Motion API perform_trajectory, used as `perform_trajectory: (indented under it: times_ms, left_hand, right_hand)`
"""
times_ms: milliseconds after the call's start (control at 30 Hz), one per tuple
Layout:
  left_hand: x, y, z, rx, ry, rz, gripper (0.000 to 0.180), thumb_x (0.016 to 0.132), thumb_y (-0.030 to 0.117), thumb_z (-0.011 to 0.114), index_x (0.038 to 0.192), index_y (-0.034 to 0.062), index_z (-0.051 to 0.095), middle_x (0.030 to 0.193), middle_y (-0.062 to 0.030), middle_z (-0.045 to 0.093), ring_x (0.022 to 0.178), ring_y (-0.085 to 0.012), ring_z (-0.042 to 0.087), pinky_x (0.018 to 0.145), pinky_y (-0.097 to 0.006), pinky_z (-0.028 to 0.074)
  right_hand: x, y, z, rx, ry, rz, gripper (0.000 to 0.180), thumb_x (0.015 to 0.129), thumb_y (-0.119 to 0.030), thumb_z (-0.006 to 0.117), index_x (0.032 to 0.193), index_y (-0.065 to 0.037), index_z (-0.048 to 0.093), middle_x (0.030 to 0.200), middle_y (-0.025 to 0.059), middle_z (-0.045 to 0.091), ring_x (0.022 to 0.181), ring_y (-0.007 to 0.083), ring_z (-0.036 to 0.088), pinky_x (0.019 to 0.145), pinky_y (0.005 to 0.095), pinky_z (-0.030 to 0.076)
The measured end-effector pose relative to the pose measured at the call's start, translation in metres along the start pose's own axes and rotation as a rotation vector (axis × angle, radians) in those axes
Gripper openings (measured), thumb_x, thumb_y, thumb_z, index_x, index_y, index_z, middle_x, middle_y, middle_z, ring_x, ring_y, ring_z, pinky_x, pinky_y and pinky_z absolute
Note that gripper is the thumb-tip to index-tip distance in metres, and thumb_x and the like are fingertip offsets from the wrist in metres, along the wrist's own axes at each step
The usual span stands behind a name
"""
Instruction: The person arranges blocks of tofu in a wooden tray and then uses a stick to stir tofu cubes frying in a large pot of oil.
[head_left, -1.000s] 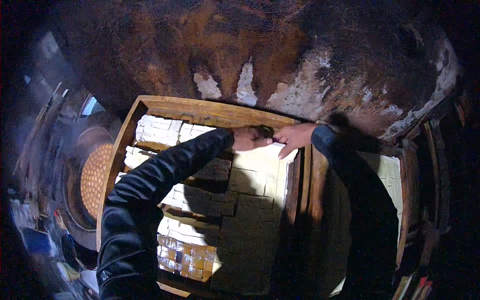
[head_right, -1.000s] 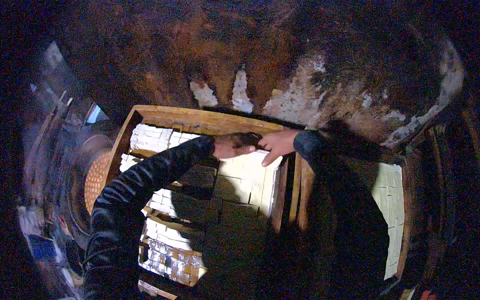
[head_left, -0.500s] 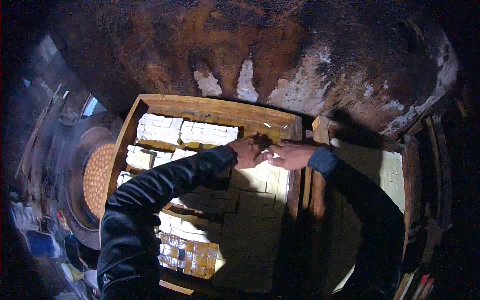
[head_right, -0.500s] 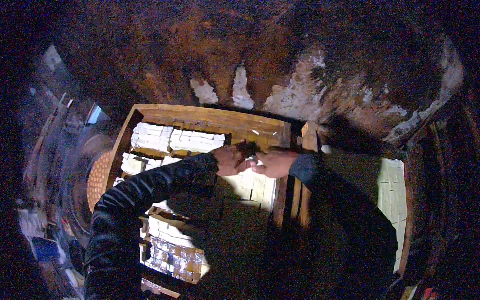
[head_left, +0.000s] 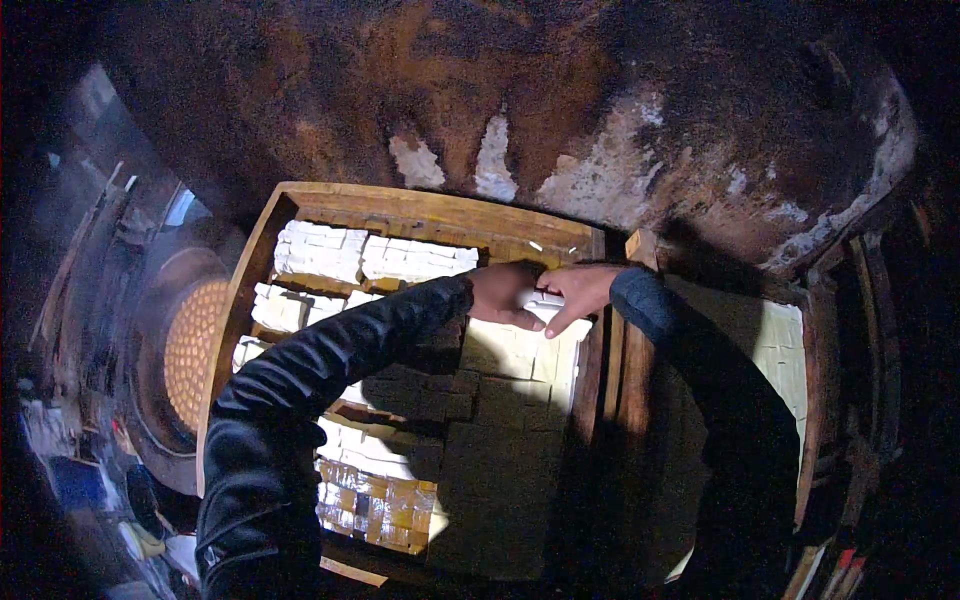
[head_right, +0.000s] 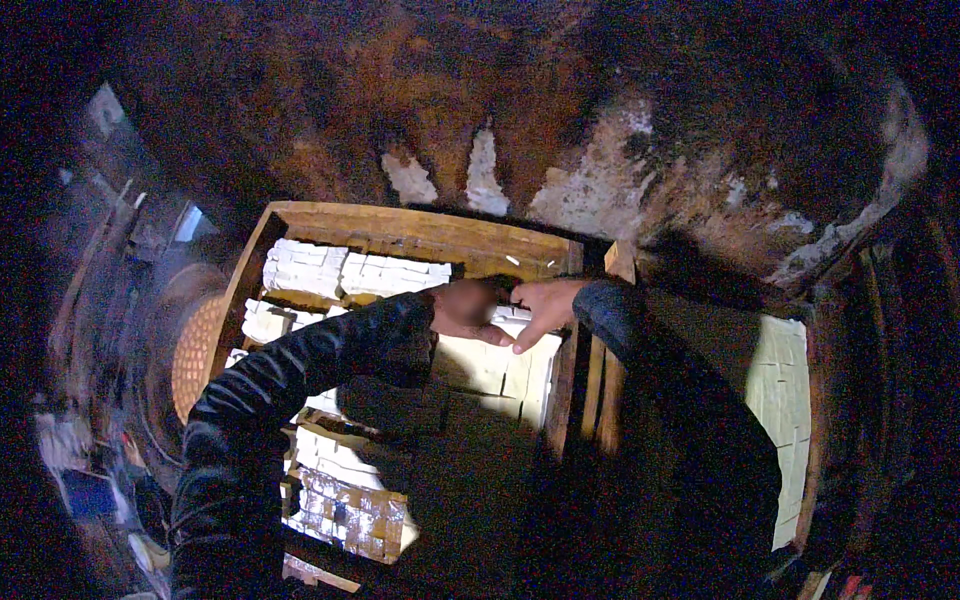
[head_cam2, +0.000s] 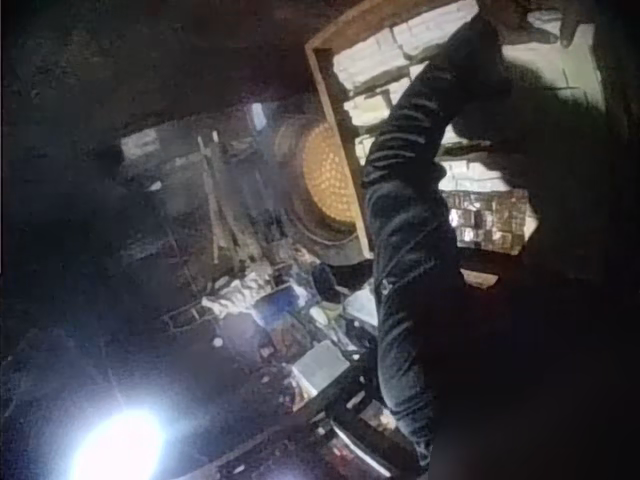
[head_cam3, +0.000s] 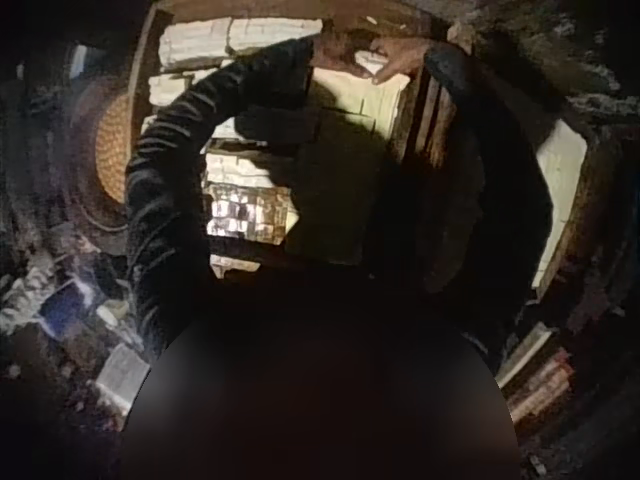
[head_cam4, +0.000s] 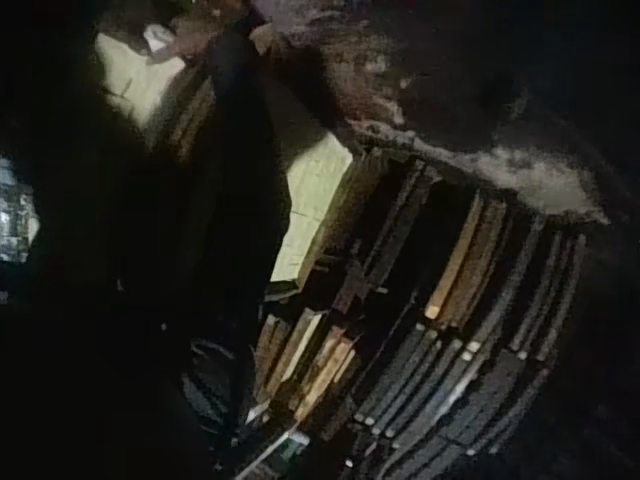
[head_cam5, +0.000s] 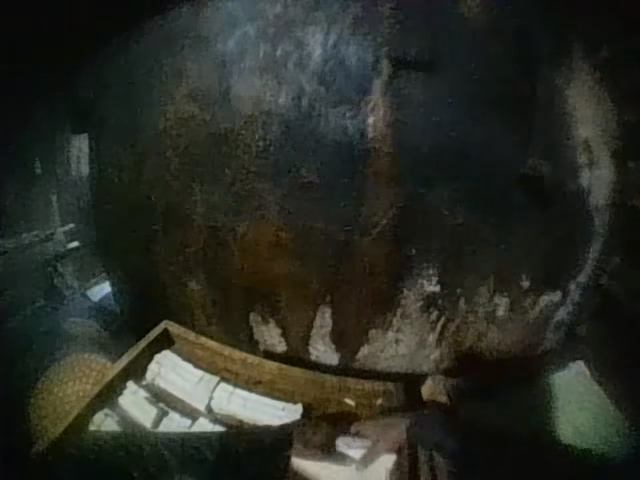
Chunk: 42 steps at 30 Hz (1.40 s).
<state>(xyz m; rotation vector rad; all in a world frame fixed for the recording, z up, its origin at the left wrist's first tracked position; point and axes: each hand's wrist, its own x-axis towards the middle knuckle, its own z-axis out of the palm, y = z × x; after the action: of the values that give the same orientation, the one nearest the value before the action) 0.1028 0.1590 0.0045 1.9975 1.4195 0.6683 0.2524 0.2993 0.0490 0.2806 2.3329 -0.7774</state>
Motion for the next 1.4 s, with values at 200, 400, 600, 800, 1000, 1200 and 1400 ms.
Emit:
perform_trajectory:
  times_ms: [200,400,600,800,1000,1200,1400]
  left_hand:
    - [-0.009,0.003,0.011,0.205,-0.004,-0.039,0.077,0.075,0.058,0.067,0.122,-0.0008,0.049,0.114,-0.0202,0.057,0.107,-0.0349,0.056,0.092,-0.042,0.045]
    - [-0.040,0.018,0.025,0.729,0.303,0.209,0.074,0.083,0.059,0.054,0.115,-0.0079,0.050,0.103,-0.0219,0.055,0.094,-0.0361,0.055,0.080,-0.044,0.048]
    - [-0.014,0.017,0.013,0.426,0.025,-0.133,0.075,0.085,0.062,0.051,0.122,-0.0037,0.048,0.108,-0.0254,0.058,0.100,-0.0404,0.058,0.087,-0.050,0.047]
    - [0.006,0.042,-0.032,0.175,-0.073,-0.105,0.067,0.086,0.057,0.055,0.129,0.0054,0.051,0.126,-0.0204,0.056,0.118,-0.0382,0.052,0.102,-0.046,0.040]
    - [-0.016,0.060,-0.070,-0.126,-0.200,0.270,0.064,0.080,0.045,0.069,0.127,0.0037,0.053,0.125,-0.0154,0.058,0.117,-0.0305,0.052,0.102,-0.042,0.039]
    - [-0.124,0.085,-0.047,-0.223,-0.355,-0.157,0.080,0.083,0.068,0.052,0.124,-0.0002,0.056,0.127,-0.0206,0.056,0.117,-0.0291,0.052,0.099,-0.041,0.041]
    - [-0.253,0.120,-0.009,-0.276,-0.260,-0.238,0.055,0.083,0.041,0.069,0.119,0.0013,0.056,0.121,-0.0176,0.057,0.113,-0.0282,0.053,0.091,-0.040,0.046]
  right_hand:
    - [-0.013,-0.004,0.021,-0.070,0.154,-0.049,0.088,0.066,-0.050,0.077,0.125,0.006,0.044,0.115,0.0236,0.055,0.108,0.0343,0.053,0.093,0.0400,0.043]
    - [-0.029,-0.021,0.071,-0.446,0.629,-0.142,0.074,0.081,-0.050,0.064,0.117,0.010,0.042,0.110,0.0271,0.052,0.113,0.0398,0.047,0.092,0.0446,0.039]
    - [-0.021,-0.011,0.050,-0.184,0.404,-0.035,0.073,0.078,-0.052,0.067,0.116,0.006,0.045,0.107,0.0281,0.055,0.102,0.0409,0.055,0.085,0.0457,0.043]
    - [-0.038,-0.014,-0.009,-0.050,0.115,-0.098,0.070,0.081,-0.067,0.057,0.111,-0.004,0.058,0.097,0.0168,0.064,0.088,0.0286,0.061,0.080,0.0392,0.047]
    - [-0.067,-0.105,-0.028,0.080,-0.084,0.079,0.045,0.090,-0.048,0.059,0.104,-0.005,0.064,0.086,0.0059,0.065,0.080,0.0116,0.060,0.071,0.0281,0.049]
    - [-0.087,-0.157,0.032,0.228,-0.090,0.055,0.044,0.091,-0.044,0.060,0.106,-0.003,0.059,0.088,0.0071,0.063,0.085,0.0145,0.059,0.074,0.0304,0.047]
    - [-0.070,-0.204,0.140,0.427,0.078,-0.218,0.054,0.077,-0.032,0.079,0.114,-0.001,0.053,0.095,0.0099,0.059,0.090,0.0159,0.057,0.080,0.0300,0.047]
